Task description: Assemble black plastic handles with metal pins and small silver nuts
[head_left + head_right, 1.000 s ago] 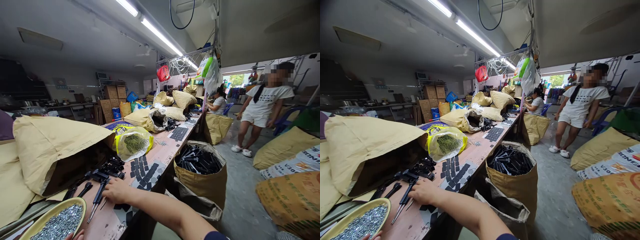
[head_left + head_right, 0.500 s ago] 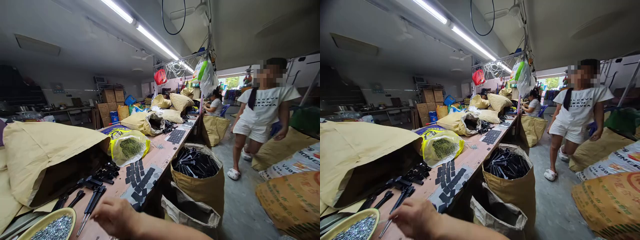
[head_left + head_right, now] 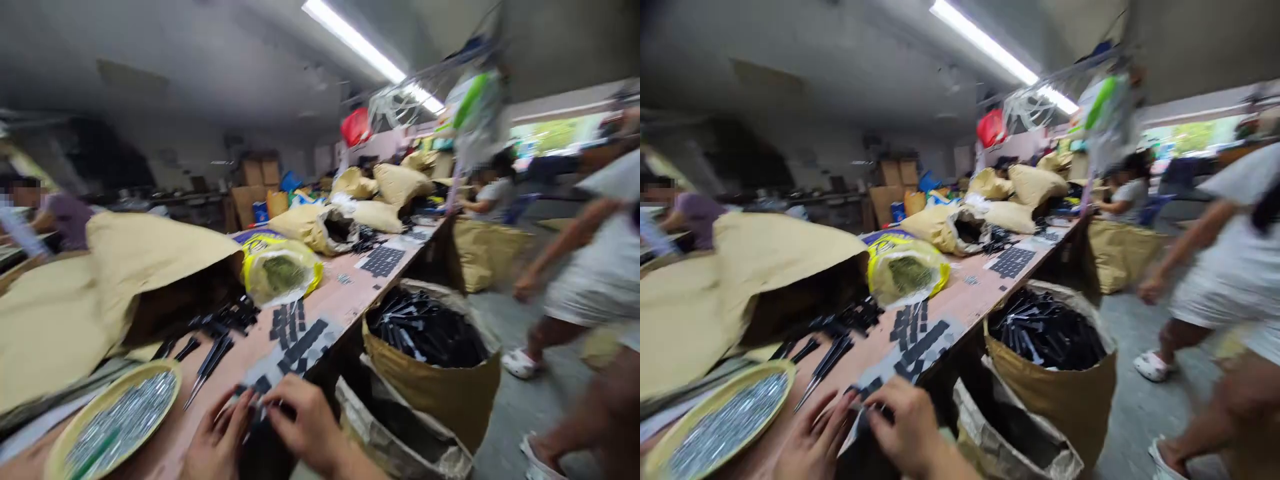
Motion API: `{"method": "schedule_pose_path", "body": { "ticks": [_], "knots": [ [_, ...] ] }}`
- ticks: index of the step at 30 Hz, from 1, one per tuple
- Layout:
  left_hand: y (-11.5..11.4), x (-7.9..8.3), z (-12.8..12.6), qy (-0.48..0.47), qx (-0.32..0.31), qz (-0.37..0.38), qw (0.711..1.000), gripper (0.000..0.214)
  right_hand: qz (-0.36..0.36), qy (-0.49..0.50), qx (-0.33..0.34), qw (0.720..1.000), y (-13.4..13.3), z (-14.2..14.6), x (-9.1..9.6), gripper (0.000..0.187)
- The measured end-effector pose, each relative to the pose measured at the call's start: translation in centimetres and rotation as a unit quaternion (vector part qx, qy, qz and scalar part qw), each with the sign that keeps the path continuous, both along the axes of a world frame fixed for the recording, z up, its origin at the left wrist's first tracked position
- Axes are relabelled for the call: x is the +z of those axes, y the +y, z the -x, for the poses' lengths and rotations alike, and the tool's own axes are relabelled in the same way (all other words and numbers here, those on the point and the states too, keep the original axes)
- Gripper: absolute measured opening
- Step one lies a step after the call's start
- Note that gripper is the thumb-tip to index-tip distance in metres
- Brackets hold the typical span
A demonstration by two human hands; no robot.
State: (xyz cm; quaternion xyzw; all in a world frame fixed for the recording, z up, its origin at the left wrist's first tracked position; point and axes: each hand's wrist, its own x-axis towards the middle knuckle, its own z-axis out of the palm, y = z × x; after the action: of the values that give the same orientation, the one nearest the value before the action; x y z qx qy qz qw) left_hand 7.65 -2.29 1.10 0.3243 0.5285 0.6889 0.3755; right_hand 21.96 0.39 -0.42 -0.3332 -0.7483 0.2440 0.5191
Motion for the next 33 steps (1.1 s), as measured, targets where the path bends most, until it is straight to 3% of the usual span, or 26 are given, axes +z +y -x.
{"method": "schedule_pose_path", "body": {
  "ticks": [4,10,15,24,30,33],
  "knots": [
    [-0.9,1.2,-1.4,-0.159,-0.055,0.018,0.986,0.067,0.017,0.014,0.016,1.0,-1.3,-2.0,1.3,0.014],
    [-3.1,1.6,-1.6,-0.239,-0.07,-0.01,0.968,0.06,0.026,-0.011,0.035,0.999,-2.6,-2.1,1.0,0.013],
    [-4.3,1.7,0.3,-0.21,-0.075,-0.036,0.974,0.055,-0.016,-0.057,0.03,0.998,-3.1,-0.6,1.9,0.013],
    [-3.3,0.8,1.8,-0.177,-0.053,-0.041,0.982,0.05,-0.09,-0.111,-0.022,0.989,-3.4,1.6,2.8,0.014],
    [-2.2,-0.6,2.4,-0.146,-0.044,-0.027,0.988,0.051,0.027,-0.136,0.028,0.99,-2.1,1.9,1.8,0.021],
    [-1.6,-0.9,2.5,-0.163,-0.058,-0.011,0.985,0.058,0.049,-0.124,0.041,0.99,-1.3,1.8,1.4,0.017]
  ]
}}
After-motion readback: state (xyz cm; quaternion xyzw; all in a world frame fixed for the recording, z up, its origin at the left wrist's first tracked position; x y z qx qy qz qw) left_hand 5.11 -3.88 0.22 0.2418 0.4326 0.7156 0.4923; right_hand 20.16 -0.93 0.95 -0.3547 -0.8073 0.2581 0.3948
